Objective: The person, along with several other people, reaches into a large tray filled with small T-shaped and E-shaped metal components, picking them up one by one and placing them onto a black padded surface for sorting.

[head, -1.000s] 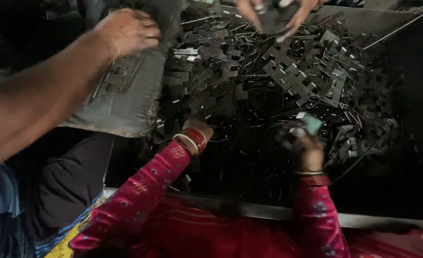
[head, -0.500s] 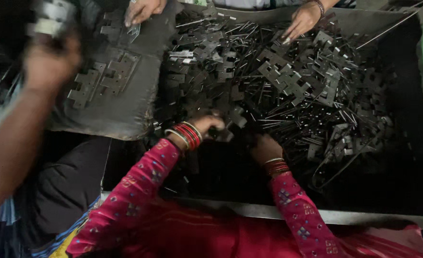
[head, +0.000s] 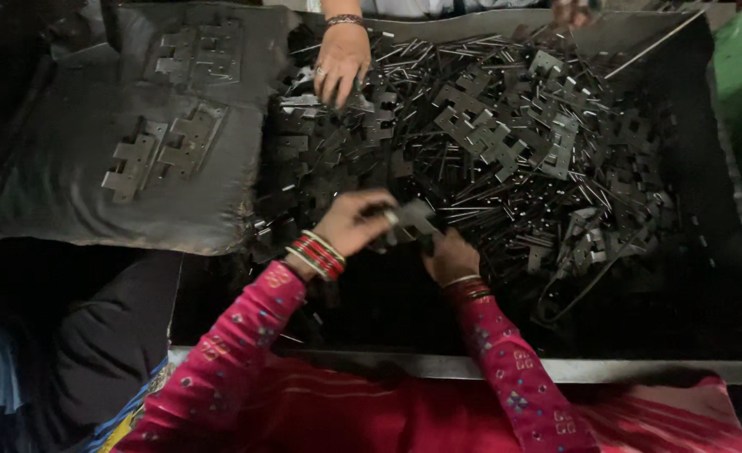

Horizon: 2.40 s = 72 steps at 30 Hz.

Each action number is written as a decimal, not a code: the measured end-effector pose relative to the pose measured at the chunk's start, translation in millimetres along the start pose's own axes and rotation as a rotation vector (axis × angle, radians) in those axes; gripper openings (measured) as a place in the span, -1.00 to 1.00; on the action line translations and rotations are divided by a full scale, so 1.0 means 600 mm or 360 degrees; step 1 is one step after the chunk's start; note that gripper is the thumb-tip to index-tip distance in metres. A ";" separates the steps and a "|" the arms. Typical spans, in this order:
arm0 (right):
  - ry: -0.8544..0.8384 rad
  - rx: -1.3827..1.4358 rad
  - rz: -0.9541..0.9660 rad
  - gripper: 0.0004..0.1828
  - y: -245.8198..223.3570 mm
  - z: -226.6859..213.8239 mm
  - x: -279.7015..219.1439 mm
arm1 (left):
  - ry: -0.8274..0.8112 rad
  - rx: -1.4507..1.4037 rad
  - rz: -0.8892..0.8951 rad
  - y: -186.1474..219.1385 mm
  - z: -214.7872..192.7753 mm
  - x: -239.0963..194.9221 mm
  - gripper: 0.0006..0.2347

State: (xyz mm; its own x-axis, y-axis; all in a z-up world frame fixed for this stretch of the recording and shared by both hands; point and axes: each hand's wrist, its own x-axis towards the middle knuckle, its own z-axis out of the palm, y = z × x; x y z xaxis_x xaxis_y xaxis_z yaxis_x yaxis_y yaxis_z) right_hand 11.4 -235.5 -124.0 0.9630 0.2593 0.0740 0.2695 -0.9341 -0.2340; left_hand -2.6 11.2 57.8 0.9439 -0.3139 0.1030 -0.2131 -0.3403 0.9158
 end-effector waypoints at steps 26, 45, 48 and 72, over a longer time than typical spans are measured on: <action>-0.0113 0.0096 0.0010 -0.74 0.008 -0.012 0.000 | 0.0470 -0.0606 -0.0393 -0.205 0.027 0.011 -0.77; -0.0066 0.2956 0.0831 -0.62 0.098 -0.141 -0.025 | 0.0458 -0.1127 -0.1039 -0.087 0.032 0.007 -0.48; -0.0440 0.3274 0.0935 -0.62 0.092 -0.117 -0.024 | 0.0392 -0.0344 -0.0376 -0.053 0.081 -0.008 -0.28; 0.0034 -0.0159 0.1311 0.02 0.455 -0.080 -0.142 | 0.1369 0.2469 -0.0980 -0.149 -0.298 -0.079 -0.73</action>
State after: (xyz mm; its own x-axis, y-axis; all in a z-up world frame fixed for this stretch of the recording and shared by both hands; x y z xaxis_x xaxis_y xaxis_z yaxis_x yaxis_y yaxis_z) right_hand 2.5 -524.4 -147.9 0.8511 -0.5211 -0.0649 -0.5249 -0.8406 -0.1340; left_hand 16.6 214.8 40.4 0.7147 0.4543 0.5319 0.6169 -0.7678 -0.1731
